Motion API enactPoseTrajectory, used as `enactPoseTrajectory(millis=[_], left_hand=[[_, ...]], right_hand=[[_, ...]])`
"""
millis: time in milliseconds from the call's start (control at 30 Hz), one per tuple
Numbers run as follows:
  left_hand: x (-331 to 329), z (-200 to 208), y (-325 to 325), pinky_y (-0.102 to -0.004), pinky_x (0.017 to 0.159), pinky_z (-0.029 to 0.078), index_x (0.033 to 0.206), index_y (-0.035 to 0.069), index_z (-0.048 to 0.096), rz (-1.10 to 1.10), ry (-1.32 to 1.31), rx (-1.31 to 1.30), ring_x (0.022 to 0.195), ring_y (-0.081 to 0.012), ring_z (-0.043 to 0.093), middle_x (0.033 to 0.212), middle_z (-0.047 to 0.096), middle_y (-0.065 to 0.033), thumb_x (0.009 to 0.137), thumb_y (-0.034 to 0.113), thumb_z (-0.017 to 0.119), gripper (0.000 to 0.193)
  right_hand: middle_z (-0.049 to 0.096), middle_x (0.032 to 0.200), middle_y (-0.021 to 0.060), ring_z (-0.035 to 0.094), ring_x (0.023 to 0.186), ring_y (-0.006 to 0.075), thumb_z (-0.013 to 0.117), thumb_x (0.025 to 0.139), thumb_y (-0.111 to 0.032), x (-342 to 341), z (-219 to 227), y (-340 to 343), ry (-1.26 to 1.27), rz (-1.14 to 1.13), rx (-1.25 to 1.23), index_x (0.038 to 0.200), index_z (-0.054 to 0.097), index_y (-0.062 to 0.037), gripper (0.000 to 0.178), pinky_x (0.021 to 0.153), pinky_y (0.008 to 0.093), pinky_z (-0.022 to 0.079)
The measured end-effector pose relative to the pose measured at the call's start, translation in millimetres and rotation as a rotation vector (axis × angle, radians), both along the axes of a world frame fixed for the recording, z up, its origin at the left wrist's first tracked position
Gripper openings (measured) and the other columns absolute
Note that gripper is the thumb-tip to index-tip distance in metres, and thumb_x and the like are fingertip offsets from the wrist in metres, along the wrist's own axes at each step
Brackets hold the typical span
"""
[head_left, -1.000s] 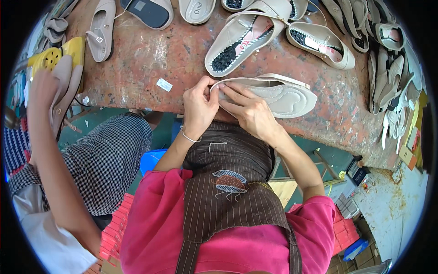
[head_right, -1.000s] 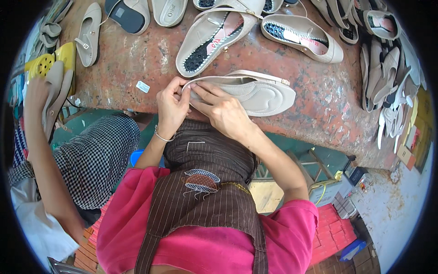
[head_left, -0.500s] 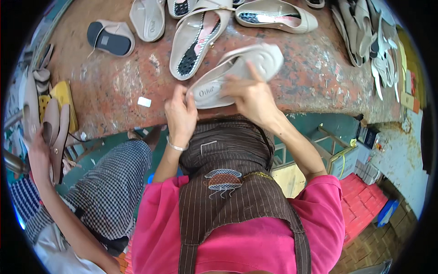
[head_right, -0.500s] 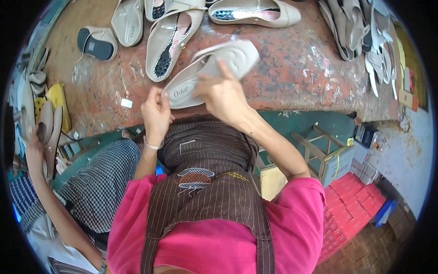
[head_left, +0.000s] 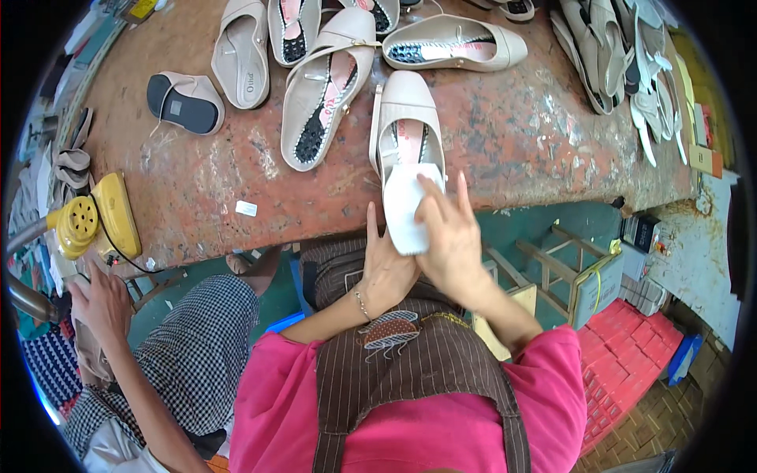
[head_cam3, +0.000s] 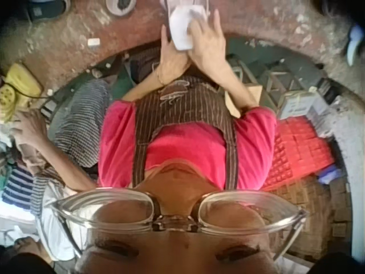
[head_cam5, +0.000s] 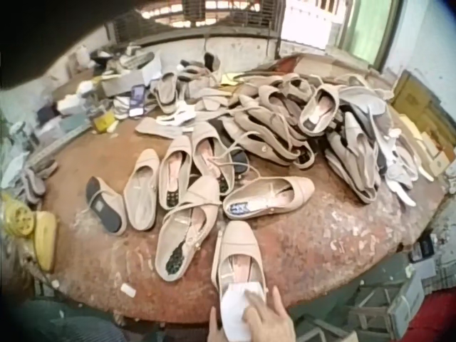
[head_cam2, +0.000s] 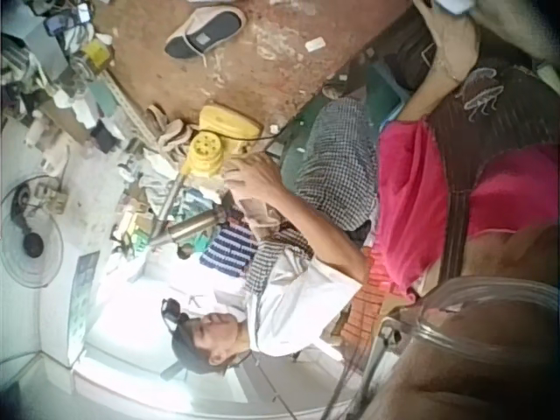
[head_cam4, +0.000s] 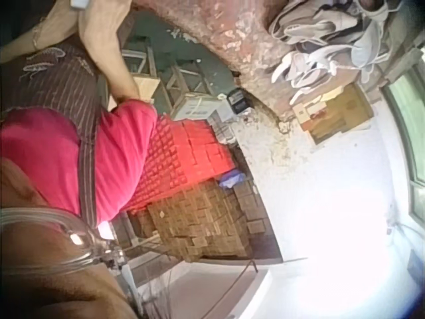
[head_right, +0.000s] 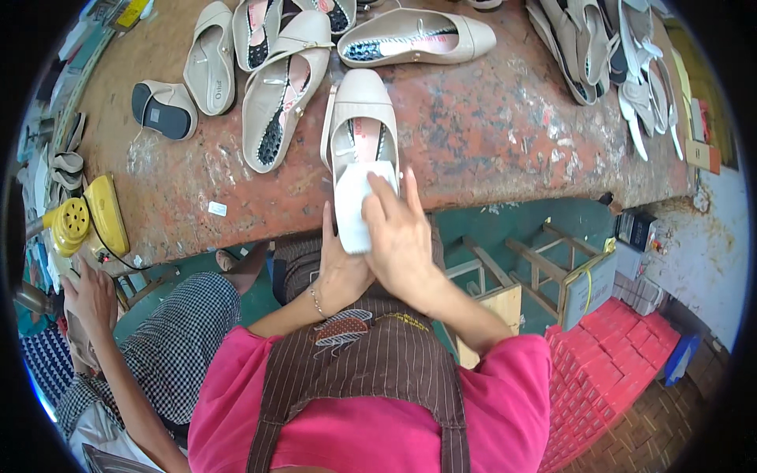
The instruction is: The person inserts shoe insoles into various shoes by hand, pressing them down into place on a workbench.
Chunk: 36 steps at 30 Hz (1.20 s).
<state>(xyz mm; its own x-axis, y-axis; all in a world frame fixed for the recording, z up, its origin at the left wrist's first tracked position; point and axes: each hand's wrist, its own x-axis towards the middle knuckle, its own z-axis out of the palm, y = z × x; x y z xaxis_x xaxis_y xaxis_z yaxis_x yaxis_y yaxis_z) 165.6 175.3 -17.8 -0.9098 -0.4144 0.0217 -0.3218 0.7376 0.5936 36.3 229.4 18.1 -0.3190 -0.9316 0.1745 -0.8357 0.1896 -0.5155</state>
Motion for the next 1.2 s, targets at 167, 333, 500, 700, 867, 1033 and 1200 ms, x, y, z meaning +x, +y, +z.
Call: enactPoseTrajectory(millis=[167,333,500,700,867,1033,1200], left_hand=[[-5,-18,6,-0.0681,0.119,0.018,0.142,0.001,0.053,-0.029,-0.207,-0.125,0.146,-0.0324,0.036,0.148,0.051,-0.0166,0.092,0.018,0.053,0.053],[-3,-18,6,-0.0661,0.115,0.027,0.138,-0.002,0.056,-0.008,-0.145,-0.134,0.150,-0.0341,0.030,0.148,0.048,-0.0203,0.093,0.018,0.053,0.050],[-2,-20,5,-0.0672,0.116,0.025,0.143,0.002,0.055,-0.005,-0.079,-0.049,0.149,-0.0366,0.030,0.148,0.049,-0.0198,0.091,0.022,0.057,0.056],[-2,-22,3,-0.0669,0.116,0.025,0.141,0.003,0.057,-0.037,-0.162,-0.157,0.145,-0.0355,0.035,0.144,0.052,-0.0177,0.091,0.018,0.056,0.052],[-3,-19,2,-0.0658,0.116,0.026,0.134,-0.002,0.060,0.012,-0.037,-0.064,0.143,-0.0341,0.039,0.140,0.055,-0.0184,0.090,0.013,0.055,0.046],[-5,-18,2,-0.0603,0.115,0.031,0.127,-0.003,0.063,0.044,-0.056,-0.166,0.133,-0.0355,0.048,0.128,0.062,-0.0177,0.088,0.012,0.058,0.041],[-4,-22,3,-0.0610,0.114,0.031,0.127,0.001,0.065,0.077,0.127,-0.047,0.134,-0.0363,0.047,0.131,0.061,-0.0170,0.086,0.014,0.063,0.043]], right_hand=[[0.061,0.134,0.0261,0.057,0.130,0.0371,0.057,0.083,0.000,-15,-35,-40,0.222,-0.028,-0.085,0.128,0.056,0.0049,0.045,0.120,0.0600,0.023],[0.052,0.141,0.0333,0.053,0.132,0.0436,0.058,0.085,-0.009,-22,-20,-57,0.216,0.007,0.115,0.147,0.044,0.0059,0.065,0.120,0.0650,0.018],[0.053,0.138,0.0350,0.052,0.134,0.0420,0.052,0.087,-0.008,1,-20,-51,0.345,-0.079,0.386,0.142,0.043,0.0132,0.059,0.118,0.0697,0.014],[0.062,0.122,0.0274,0.061,0.121,0.0332,0.053,0.088,-0.011,-13,-54,-72,0.346,-0.181,0.245,0.134,0.049,0.0138,0.052,0.123,0.0545,0.020],[0.064,0.117,0.0247,0.064,0.111,0.0343,0.052,0.088,-0.009,-11,-43,-75,0.684,-0.152,-0.011,0.126,0.055,0.0154,0.045,0.123,0.0583,0.016],[0.064,0.116,0.0269,0.061,0.116,0.0353,0.051,0.087,-0.011,-16,-35,-88,0.354,-0.062,0.299,0.125,0.055,0.0152,0.046,0.123,0.0570,0.016],[0.057,0.131,0.0387,0.052,0.131,0.0468,0.051,0.087,-0.010,-4,-34,-68,0.446,-0.076,0.259,0.137,0.042,0.0236,0.061,0.122,0.0601,0.016]])
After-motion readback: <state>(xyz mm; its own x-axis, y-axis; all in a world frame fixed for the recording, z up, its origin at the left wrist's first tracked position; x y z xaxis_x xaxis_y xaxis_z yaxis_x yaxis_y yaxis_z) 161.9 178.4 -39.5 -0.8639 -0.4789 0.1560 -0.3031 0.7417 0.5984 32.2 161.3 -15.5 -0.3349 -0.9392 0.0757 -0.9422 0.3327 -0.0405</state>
